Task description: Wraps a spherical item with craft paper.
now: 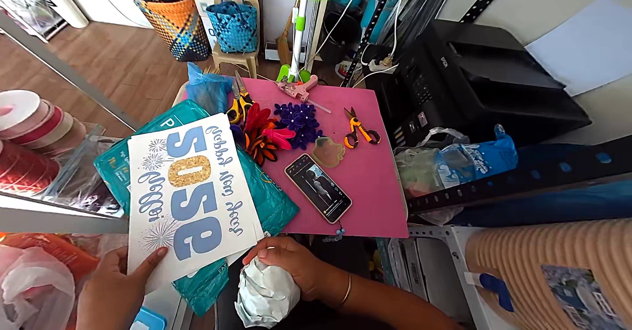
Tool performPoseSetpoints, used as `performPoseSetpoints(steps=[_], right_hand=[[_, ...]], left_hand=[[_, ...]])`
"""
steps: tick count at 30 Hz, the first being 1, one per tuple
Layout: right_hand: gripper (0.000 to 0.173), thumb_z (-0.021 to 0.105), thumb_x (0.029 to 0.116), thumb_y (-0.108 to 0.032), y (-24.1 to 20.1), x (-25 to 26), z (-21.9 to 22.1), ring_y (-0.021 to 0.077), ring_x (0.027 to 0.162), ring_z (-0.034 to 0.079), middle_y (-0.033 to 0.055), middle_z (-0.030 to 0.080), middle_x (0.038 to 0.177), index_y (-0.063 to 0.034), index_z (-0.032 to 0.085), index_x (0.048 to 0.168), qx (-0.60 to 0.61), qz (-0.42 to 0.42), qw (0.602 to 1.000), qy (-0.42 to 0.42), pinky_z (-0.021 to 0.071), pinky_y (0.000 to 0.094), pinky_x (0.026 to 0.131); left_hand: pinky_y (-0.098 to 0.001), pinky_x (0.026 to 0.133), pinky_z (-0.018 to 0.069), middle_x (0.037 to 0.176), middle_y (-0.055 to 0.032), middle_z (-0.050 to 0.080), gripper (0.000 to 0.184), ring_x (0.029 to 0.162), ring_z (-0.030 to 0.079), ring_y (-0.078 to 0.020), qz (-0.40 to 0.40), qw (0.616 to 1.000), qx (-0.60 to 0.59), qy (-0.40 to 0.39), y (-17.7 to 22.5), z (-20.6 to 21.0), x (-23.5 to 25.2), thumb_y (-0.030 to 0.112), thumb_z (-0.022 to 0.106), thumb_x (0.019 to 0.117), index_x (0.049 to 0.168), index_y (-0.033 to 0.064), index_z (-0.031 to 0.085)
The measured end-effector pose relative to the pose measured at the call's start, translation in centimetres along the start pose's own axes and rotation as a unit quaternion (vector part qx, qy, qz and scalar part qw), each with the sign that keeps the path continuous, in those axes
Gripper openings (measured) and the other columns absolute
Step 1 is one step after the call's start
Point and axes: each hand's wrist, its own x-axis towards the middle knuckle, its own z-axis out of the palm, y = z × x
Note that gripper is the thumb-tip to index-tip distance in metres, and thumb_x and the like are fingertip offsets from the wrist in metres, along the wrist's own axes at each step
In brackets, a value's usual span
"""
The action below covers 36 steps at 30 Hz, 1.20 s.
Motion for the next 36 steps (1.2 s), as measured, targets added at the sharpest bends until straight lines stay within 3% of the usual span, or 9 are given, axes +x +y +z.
performPoseSetpoints(steps=[8, 12, 14, 16, 18, 20, 22, 26, 36], right_hand=[[0.028, 0.041, 0.1026, -0.016, 0.1, 0.0, 0.1, 0.0035, 0.092, 0.067, -0.003, 0.071, 0.101, -0.0061, 0.067, 0.109, 0.011, -0.005, 1.0, 0.001, 0.0556, 0.0258, 0.085], [0.029, 0.04, 0.1024, -0.016, 0.0, 0.0, 0.1, 0.0033, 0.093, 0.067, -0.0029, 0.072, 0.103, -0.0066, 0.067, 0.109, 0.008, -0.004, 1.0, 0.001, 0.0556, 0.0258, 0.086], [0.029, 0.04, 0.1027, -0.016, 0.1, 0.0, 0.2, 0.0023, 0.092, 0.067, -0.0039, 0.071, 0.102, -0.0071, 0.067, 0.109, 0.001, -0.005, 1.0, 0.001, 0.0555, 0.0248, 0.085], [0.029, 0.041, 0.1021, -0.017, 0.0, -0.1, 0.2, 0.0031, 0.091, 0.067, -0.0034, 0.072, 0.101, -0.0072, 0.068, 0.109, 0.0, -0.006, 1.0, 0.003, 0.0559, 0.0253, 0.085], [0.029, 0.043, 0.1014, -0.017, -0.2, 0.1, 0.1, 0.0048, 0.092, 0.068, -0.0017, 0.073, 0.101, -0.0067, 0.069, 0.109, -0.002, -0.015, 1.0, 0.009, 0.0567, 0.0265, 0.085], [0.029, 0.044, 0.1015, -0.02, -0.9, 0.4, 0.0, 0.0054, 0.093, 0.069, -0.0014, 0.073, 0.103, -0.0074, 0.068, 0.11, -0.013, -0.038, 0.999, 0.013, 0.057, 0.0267, 0.085], [0.029, 0.044, 0.102, -0.022, -2.0, 1.1, -0.1, 0.0069, 0.093, 0.069, -0.0002, 0.073, 0.104, -0.0076, 0.068, 0.111, -0.028, -0.064, 0.997, 0.014, 0.0573, 0.0279, 0.085], [0.03, 0.043, 0.1022, -0.021, -4.7, 3.3, 0.4, 0.0076, 0.093, 0.069, 0.0008, 0.073, 0.104, -0.0052, 0.067, 0.112, -0.066, -0.104, 0.992, 0.025, 0.0578, 0.0285, 0.084], [0.026, 0.05, 0.1038, -0.017, -6.5, 13.4, 4.0, 0.0087, 0.086, 0.065, 0.0077, 0.068, 0.097, 0.0004, 0.068, 0.111, -0.214, -0.032, 0.976, -0.009, 0.0555, 0.0289, 0.081]], left_hand=[[-0.0505, 0.087, 0.0515, 0.109, -0.0269, 0.068, 0.045, 0.096, 0.067, -0.0295, 0.024, 0.992, -0.037, 0.118, 0.8, -1.0, 0.1, 0.019, 0.072, 0.0933, 0.128, -0.0072, 0.059], [-0.0439, 0.087, 0.0501, 0.104, -0.0253, 0.069, 0.037, 0.094, 0.066, -0.024, 0.056, 0.982, -0.007, 0.182, 0.7, -0.9, 0.1, 0.027, 0.057, 0.1038, 0.114, -0.0076, 0.068], [-0.0461, 0.105, 0.0467, 0.126, -0.0294, 0.065, 0.04, 0.12, 0.064, -0.0343, 0.107, 0.974, 0.006, 0.198, -0.2, -0.9, 0.3, 0.026, 0.053, 0.1053, 0.115, -0.0085, 0.07], [-0.0488, 0.112, 0.0411, 0.136, -0.0336, 0.057, 0.04, 0.129, 0.056, -0.0421, 0.151, 0.965, 0.001, 0.215, -0.8, -0.9, 0.5, 0.025, 0.054, 0.1051, 0.116, -0.0099, 0.07], [-0.0343, 0.106, 0.0461, 0.126, -0.0298, 0.064, 0.037, 0.122, 0.062, -0.0273, 0.166, 0.957, -0.029, 0.236, -0.4, -1.2, 0.1, 0.022, 0.055, 0.1049, 0.115, -0.0102, 0.07], [-0.0139, 0.091, 0.0498, 0.109, -0.017, 0.071, 0.033, 0.101, 0.065, 0.0016, 0.165, 0.955, -0.103, 0.226, 0.3, -1.7, -0.4, 0.018, 0.056, 0.1043, 0.113, -0.0105, 0.069], [-0.0091, 0.083, 0.0528, 0.102, -0.0018, 0.072, 0.028, 0.09, 0.063, 0.0121, 0.175, 0.95, -0.181, 0.185, 0.6, -2.3, -1.0, 0.015, 0.056, 0.1034, 0.113, -0.0088, 0.067], [-0.013, 0.076, 0.0574, 0.094, 0.014, 0.072, 0.017, 0.082, 0.067, 0.0082, 0.185, 0.942, -0.263, 0.097, 0.1, -3.4, -1.6, 0.014, 0.058, 0.1014, 0.11, 0.0039, 0.069], [-0.0156, 0.066, 0.0579, 0.082, 0.0158, 0.071, 0.015, 0.072, 0.067, 0.0036, 0.141, 0.922, -0.36, 0.037, -2.7, -5.9, -1.6, 0.017, 0.057, 0.1008, 0.095, 0.0205, 0.07]])
